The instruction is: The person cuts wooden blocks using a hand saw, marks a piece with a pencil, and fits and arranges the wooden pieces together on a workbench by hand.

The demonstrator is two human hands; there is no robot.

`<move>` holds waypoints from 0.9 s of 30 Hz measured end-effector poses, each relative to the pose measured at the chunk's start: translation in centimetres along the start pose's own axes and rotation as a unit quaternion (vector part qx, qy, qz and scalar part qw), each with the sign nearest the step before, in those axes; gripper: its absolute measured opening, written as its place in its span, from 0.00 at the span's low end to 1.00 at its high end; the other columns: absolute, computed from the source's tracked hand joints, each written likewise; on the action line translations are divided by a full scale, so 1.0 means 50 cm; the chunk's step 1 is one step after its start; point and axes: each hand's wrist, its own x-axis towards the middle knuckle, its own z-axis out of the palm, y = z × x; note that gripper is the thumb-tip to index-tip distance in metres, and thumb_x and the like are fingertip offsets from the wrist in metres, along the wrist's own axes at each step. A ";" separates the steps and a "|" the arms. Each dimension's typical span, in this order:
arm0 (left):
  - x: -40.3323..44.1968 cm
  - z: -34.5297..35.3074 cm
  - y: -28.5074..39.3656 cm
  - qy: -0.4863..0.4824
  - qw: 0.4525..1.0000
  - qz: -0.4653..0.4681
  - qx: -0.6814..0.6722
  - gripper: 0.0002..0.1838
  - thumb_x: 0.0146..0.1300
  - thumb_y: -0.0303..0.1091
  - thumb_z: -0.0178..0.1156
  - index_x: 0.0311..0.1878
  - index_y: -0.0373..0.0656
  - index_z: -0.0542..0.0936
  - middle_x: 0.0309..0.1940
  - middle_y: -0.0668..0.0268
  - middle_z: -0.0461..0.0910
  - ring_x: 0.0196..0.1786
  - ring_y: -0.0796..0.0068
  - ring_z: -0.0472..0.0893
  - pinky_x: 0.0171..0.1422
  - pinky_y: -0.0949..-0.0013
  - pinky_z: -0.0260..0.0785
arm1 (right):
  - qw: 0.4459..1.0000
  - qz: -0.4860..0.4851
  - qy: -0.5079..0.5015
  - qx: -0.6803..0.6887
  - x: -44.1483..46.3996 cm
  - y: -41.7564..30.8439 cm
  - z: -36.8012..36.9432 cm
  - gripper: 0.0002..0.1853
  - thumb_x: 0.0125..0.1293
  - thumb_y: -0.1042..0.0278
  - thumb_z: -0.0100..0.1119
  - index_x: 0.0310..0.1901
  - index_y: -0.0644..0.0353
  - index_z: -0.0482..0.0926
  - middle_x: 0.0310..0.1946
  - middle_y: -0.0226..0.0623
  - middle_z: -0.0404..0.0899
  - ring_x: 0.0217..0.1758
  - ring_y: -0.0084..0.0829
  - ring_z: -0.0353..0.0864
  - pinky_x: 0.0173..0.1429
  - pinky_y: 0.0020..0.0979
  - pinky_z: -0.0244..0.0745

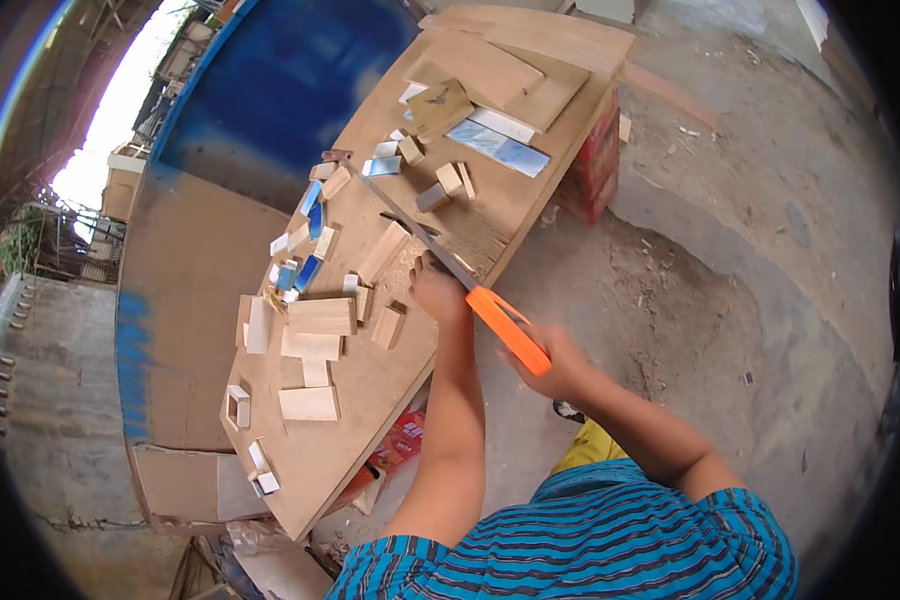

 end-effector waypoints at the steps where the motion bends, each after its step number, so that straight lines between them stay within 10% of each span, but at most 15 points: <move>1: 0.002 -0.001 0.004 -0.018 1.000 -0.011 0.012 0.10 0.55 0.36 0.57 0.38 0.43 0.79 0.38 0.62 0.79 0.46 0.54 0.77 0.48 0.51 0.68 | 0.999 0.027 -0.020 -0.017 -0.042 -0.006 -0.014 0.09 0.61 0.64 0.64 0.36 0.61 0.79 0.28 0.48 0.78 0.29 0.52 0.76 0.34 0.40 0.72; 27: 0.020 0.021 -0.016 -0.020 1.000 0.010 0.008 0.14 0.57 0.37 0.54 0.44 0.42 0.80 0.43 0.59 0.80 0.50 0.53 0.77 0.54 0.48 0.66 | 0.993 -0.028 -0.040 -0.112 -0.095 -0.022 0.020 0.09 0.59 0.63 0.66 0.34 0.59 0.79 0.27 0.47 0.80 0.32 0.50 0.80 0.36 0.42 0.74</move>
